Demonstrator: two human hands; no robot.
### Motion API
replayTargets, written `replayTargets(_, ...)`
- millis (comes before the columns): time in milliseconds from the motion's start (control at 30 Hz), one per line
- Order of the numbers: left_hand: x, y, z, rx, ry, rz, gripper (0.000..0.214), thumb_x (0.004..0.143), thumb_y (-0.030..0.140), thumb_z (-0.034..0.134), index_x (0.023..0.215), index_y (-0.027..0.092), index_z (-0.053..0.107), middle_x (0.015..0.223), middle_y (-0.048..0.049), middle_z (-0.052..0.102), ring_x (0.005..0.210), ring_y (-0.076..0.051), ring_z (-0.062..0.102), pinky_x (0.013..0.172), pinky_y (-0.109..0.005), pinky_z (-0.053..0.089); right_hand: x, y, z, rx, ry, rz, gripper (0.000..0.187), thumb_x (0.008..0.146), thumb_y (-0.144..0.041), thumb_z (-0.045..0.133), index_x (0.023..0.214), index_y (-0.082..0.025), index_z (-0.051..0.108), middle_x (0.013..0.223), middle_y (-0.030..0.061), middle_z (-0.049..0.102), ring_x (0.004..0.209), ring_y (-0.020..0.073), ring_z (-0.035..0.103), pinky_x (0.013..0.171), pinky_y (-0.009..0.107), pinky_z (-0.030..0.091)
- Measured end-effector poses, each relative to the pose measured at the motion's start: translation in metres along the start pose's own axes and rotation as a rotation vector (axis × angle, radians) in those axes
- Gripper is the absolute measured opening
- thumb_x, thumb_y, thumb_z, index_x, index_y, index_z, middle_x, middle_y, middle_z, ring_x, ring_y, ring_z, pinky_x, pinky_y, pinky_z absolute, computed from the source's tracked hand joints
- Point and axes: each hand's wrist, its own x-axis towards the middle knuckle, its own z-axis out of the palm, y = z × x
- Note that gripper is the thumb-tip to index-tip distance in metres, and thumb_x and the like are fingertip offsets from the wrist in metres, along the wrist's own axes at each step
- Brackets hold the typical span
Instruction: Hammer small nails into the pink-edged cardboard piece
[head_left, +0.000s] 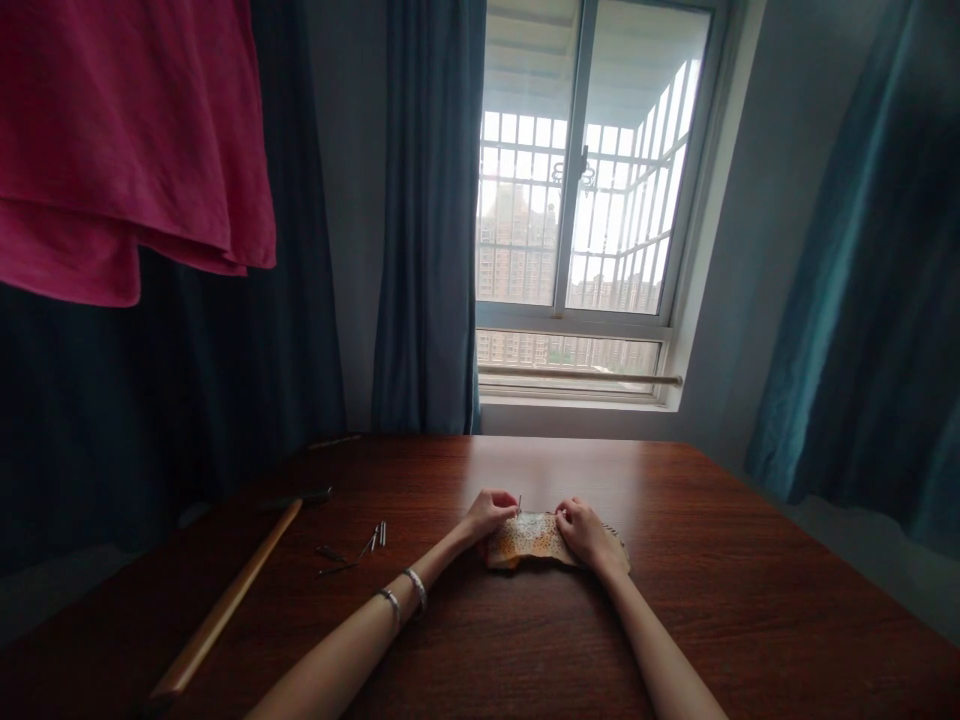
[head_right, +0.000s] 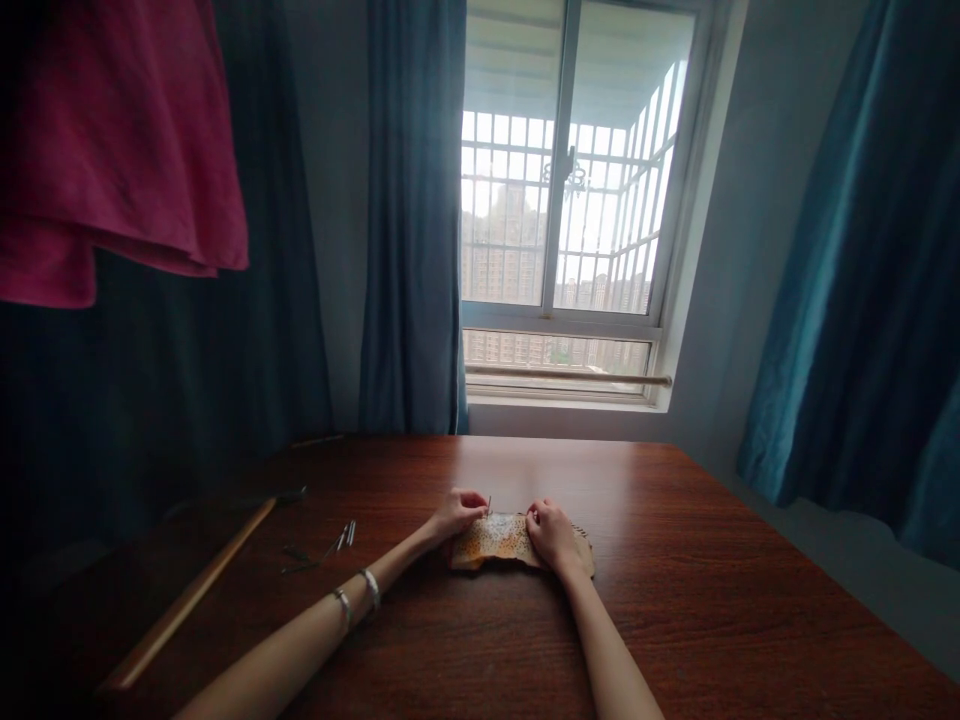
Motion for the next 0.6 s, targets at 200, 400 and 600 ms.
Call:
replayTargets(200, -0.002, -0.004, 0.001, 0.007, -0.009, 0.06, 0.029, 0.066, 0.036, 0.062, 0.077, 0.01, 0.07, 0.073, -0.0072, 0.069, 0.068, -0.016, 0.06, 0.061, -0.024, 0.043, 0.001, 0.0, 0.002, -0.013, 0.005, -0.001, 0.022, 0.082, -0.025, 0.043, 0.084, -0.019, 0.065, 0.087, 0.0077, 0.063, 0.08, 0.0174, 0.059, 0.073, 0.024, 0.039)
replayTargets(400, -0.001, -0.01, 0.004, 0.004, -0.031, 0.111, 0.029, 0.067, 0.035, 0.061, 0.077, 0.01, 0.07, 0.072, -0.0069, 0.069, 0.067, -0.016, 0.06, 0.061, -0.023, 0.044, 0.001, 0.003, 0.003, -0.012, 0.014, -0.013, 0.022, 0.082, -0.025, 0.044, 0.083, -0.02, 0.065, 0.086, 0.0071, 0.063, 0.079, 0.0167, 0.058, 0.072, 0.023, 0.039)
replayTargets(600, -0.001, -0.013, 0.008, 0.033, -0.018, 0.104, 0.025, 0.066, 0.032, 0.06, 0.075, 0.01, 0.069, 0.072, -0.0056, 0.068, 0.066, -0.015, 0.059, 0.062, -0.023, 0.044, 0.001, 0.004, 0.004, -0.003, 0.025, -0.014, 0.022, 0.082, -0.025, 0.044, 0.083, -0.019, 0.066, 0.085, 0.007, 0.063, 0.078, 0.0162, 0.058, 0.072, 0.022, 0.039)
